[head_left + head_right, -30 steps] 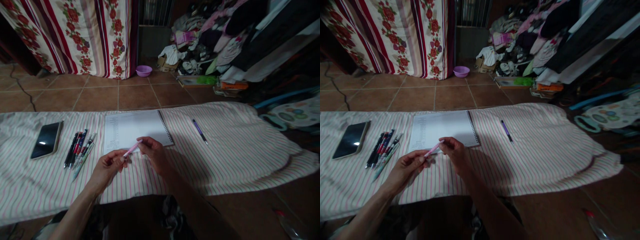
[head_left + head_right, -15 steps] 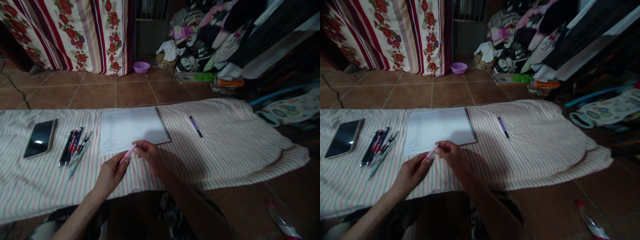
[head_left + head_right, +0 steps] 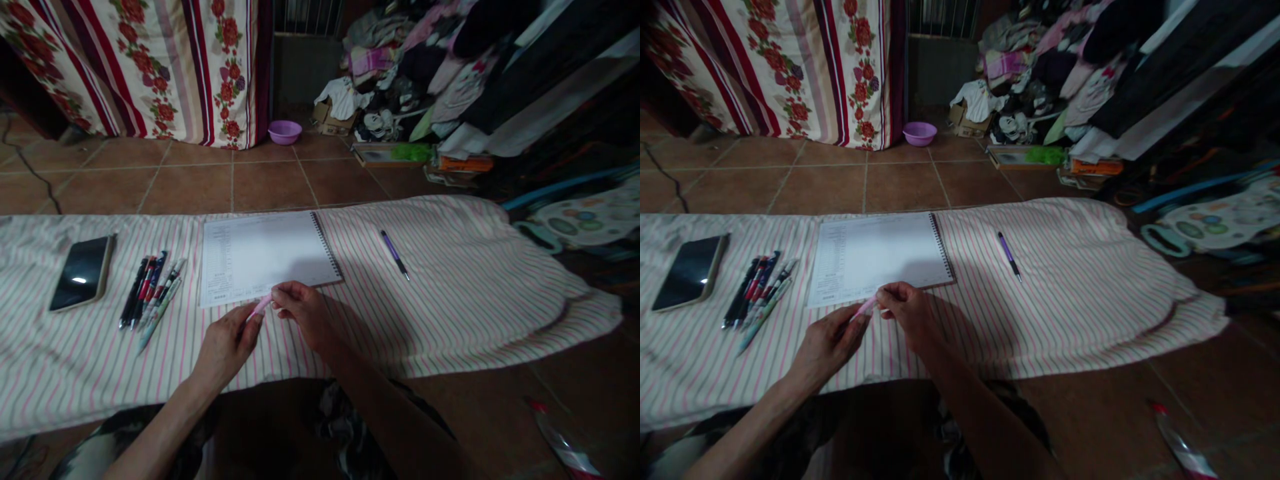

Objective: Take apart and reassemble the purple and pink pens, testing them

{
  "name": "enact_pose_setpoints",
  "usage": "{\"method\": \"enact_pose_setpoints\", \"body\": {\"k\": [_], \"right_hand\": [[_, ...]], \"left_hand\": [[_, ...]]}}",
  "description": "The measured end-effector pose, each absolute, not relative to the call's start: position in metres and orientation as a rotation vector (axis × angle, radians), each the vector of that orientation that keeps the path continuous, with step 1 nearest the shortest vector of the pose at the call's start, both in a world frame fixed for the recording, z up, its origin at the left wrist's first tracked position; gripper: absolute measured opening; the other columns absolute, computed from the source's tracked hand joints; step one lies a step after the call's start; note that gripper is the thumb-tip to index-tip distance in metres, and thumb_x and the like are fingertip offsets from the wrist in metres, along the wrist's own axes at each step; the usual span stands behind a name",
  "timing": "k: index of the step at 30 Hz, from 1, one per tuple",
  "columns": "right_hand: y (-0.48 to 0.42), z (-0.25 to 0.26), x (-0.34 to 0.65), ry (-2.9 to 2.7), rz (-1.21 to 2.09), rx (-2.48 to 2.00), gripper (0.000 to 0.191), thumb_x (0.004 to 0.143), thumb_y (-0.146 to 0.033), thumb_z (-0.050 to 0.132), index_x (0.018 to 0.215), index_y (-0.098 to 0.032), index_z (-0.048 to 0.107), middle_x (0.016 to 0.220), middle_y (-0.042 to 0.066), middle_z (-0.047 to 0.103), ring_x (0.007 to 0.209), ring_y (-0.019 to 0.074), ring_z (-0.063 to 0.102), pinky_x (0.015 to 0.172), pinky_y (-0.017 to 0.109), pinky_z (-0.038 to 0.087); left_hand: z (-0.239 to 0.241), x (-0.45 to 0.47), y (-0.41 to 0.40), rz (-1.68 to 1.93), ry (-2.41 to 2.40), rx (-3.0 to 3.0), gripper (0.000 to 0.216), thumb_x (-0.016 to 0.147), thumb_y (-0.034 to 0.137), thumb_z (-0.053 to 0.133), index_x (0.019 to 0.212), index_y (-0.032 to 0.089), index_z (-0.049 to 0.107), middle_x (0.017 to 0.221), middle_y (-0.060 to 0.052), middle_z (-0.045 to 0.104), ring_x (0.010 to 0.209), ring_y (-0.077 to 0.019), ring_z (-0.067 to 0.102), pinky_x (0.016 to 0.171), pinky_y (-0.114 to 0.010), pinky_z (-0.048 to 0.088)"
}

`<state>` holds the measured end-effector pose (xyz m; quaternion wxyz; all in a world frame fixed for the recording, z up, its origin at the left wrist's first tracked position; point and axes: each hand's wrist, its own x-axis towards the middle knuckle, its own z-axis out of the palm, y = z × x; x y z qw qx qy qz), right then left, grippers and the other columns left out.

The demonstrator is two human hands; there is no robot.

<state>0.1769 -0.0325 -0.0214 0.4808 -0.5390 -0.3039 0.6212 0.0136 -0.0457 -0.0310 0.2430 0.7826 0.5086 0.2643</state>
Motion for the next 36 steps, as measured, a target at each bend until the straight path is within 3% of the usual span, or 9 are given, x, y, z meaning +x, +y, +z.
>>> {"method": "enact_pose_setpoints", "body": {"k": [13,36], "right_hand": [[-0.032,-0.020,0.176,-0.766,1.428,-1.364,0.018,0.061,-0.033,0.070,0.069,-0.017,0.068,0.060,-0.002,0.058,0.057,0.0085,0.046,0.058,0.023,0.038],[-0.030,-0.022,0.175,-0.731,1.416,-1.372,0.019,0.057,-0.033,0.073,0.068,-0.017,0.069,0.055,-0.003,0.056,0.052,0.0076,0.041,0.054,0.024,0.033]], "left_hand": [[-0.026,0.014,-0.048,0.676,1.402,2.066,0.030,0.089,0.035,0.040,0.103,0.018,0.061,0.089,-0.005,0.069,0.081,-0.0173,0.066,0.074,-0.027,0.051],[-0.020,0.016,-0.048,0.590,1.358,1.972,0.032,0.090,0.036,0.036,0.094,0.016,0.060,0.076,-0.005,0.066,0.070,-0.0165,0.062,0.068,-0.027,0.047]]}}
